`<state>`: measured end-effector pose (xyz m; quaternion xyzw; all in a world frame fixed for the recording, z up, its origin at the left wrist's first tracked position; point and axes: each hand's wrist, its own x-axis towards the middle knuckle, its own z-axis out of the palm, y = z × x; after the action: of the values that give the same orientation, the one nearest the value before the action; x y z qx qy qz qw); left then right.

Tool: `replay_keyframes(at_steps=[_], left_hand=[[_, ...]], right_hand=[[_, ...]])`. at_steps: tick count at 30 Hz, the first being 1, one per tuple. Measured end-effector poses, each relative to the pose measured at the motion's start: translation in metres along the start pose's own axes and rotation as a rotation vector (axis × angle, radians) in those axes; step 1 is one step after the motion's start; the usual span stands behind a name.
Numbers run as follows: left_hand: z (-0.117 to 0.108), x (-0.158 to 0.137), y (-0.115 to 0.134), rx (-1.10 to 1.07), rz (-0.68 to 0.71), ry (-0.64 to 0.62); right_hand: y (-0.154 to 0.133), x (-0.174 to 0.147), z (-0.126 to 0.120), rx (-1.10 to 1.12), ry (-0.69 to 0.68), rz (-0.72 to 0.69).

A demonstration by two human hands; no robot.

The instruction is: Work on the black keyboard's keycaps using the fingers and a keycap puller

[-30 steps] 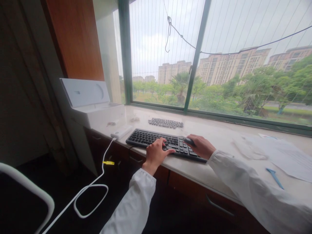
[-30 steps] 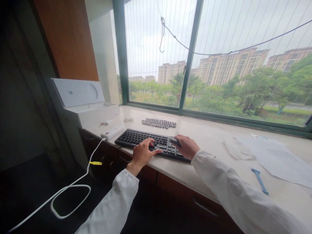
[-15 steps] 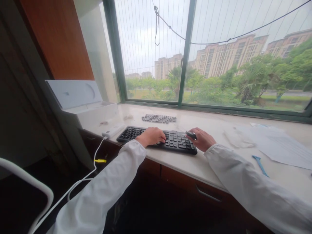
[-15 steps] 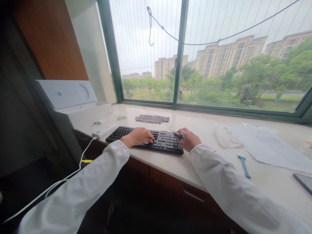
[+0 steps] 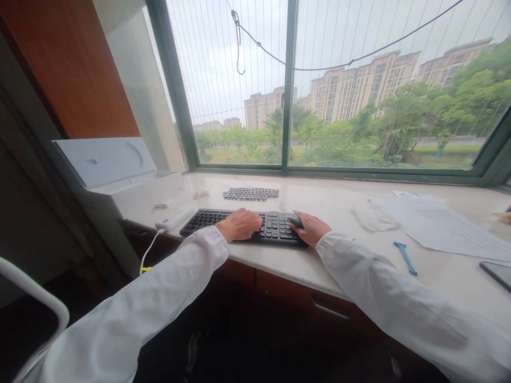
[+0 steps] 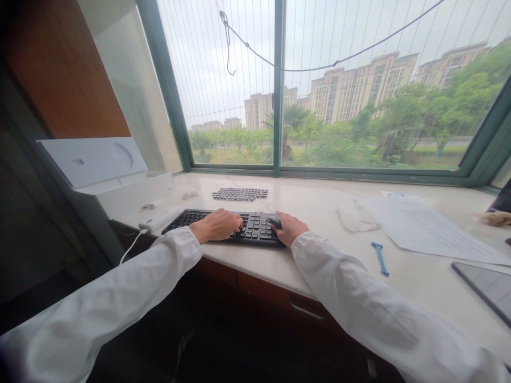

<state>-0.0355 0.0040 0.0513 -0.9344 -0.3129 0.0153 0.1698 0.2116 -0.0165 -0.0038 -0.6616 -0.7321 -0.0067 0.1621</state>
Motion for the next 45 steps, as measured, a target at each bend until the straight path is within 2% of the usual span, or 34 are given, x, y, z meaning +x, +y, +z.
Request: replay_keyframes(at_steps=[8,13,24,29,35,40,45], left_hand=[[-0.008,0.005,0.004,0.164,0.127,-0.024],[-0.009,0.005,0.002,0.222,0.151,-0.037],[-0.007,0.005,-0.003,0.169,0.148,-0.093],[-0.015,0.002,-0.022,0.022,0.066,-0.138],[-0.009,-0.007,-0.042,-0.071,0.030,-0.071],[-0.003,-0.008,-0.041,-0.137,0.020,-0.057],[-0.006,-0.006,-0.033,-0.057,0.045,-0.113]], right_hand=[[-0.001,-0.001,-0.003,-0.019,-0.063,0.048],[-0.002,0.000,-0.003,-0.017,-0.074,0.067],[0.000,0.001,-0.002,-0.004,-0.070,0.035],[0.000,0.000,-0.002,0.005,-0.068,0.030],[0.002,0.002,0.000,-0.018,-0.060,0.022],[0.005,0.004,0.003,-0.017,-0.041,0.013],[0.005,0.004,0.004,-0.019,-0.046,0.008]])
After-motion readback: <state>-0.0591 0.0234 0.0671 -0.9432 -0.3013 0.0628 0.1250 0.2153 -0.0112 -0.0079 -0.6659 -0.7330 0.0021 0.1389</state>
